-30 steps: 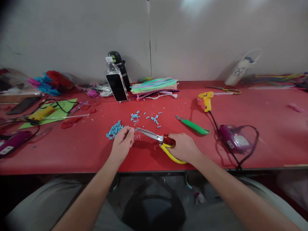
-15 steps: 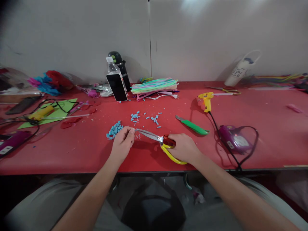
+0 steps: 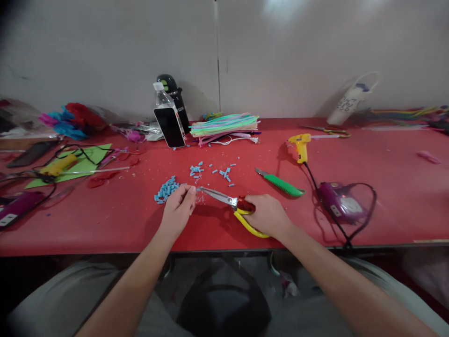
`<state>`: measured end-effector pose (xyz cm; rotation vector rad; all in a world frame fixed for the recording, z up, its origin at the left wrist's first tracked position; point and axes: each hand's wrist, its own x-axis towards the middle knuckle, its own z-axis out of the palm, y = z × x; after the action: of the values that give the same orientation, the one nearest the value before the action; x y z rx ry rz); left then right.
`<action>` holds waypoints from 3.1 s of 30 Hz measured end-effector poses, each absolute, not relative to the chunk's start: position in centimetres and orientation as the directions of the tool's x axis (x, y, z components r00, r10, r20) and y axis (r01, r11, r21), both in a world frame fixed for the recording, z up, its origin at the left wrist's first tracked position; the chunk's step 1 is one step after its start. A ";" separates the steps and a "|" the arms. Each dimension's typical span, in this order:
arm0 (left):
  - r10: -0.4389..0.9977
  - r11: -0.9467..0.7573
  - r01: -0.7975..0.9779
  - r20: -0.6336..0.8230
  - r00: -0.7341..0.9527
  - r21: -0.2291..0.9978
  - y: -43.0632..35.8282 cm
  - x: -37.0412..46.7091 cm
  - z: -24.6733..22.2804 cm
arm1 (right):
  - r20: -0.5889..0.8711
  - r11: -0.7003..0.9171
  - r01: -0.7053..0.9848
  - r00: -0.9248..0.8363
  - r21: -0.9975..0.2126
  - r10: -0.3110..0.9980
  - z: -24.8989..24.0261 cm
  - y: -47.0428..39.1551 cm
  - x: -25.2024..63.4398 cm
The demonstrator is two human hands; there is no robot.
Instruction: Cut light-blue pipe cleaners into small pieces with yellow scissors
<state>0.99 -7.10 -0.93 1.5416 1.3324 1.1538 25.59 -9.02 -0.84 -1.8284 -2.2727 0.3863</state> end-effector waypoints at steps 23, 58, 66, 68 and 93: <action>0.988 -0.156 0.252 0.152 0.037 0.955 -7.0 1.1 -1.2 | -0.027 0.223 0.916 -0.246 -0.333 0.969 -0.3 -9.0 25.5; 0.990 -0.142 0.228 0.140 0.026 0.963 -7.1 1.2 -0.8 | -0.032 0.223 0.924 -0.245 -0.311 0.969 -0.5 -8.8 25.6; 0.994 -0.100 0.229 0.105 -0.008 0.968 -7.1 1.3 -1.1 | -0.008 0.223 0.916 -0.239 -0.335 0.971 -0.4 -8.9 25.5; 0.996 -0.086 0.226 0.092 -0.016 0.970 -7.1 1.3 -1.3 | -0.012 0.225 0.915 -0.243 -0.335 0.970 -0.4 -8.9 25.6; 0.998 -0.066 0.228 0.067 0.001 0.972 -7.2 1.5 -0.8 | -0.015 0.246 0.919 -0.263 -0.308 0.965 -0.5 -9.0 25.7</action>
<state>1.45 -7.22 -0.78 1.4249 1.3499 1.1466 25.71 -9.02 -0.53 -1.7869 -2.3341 0.3817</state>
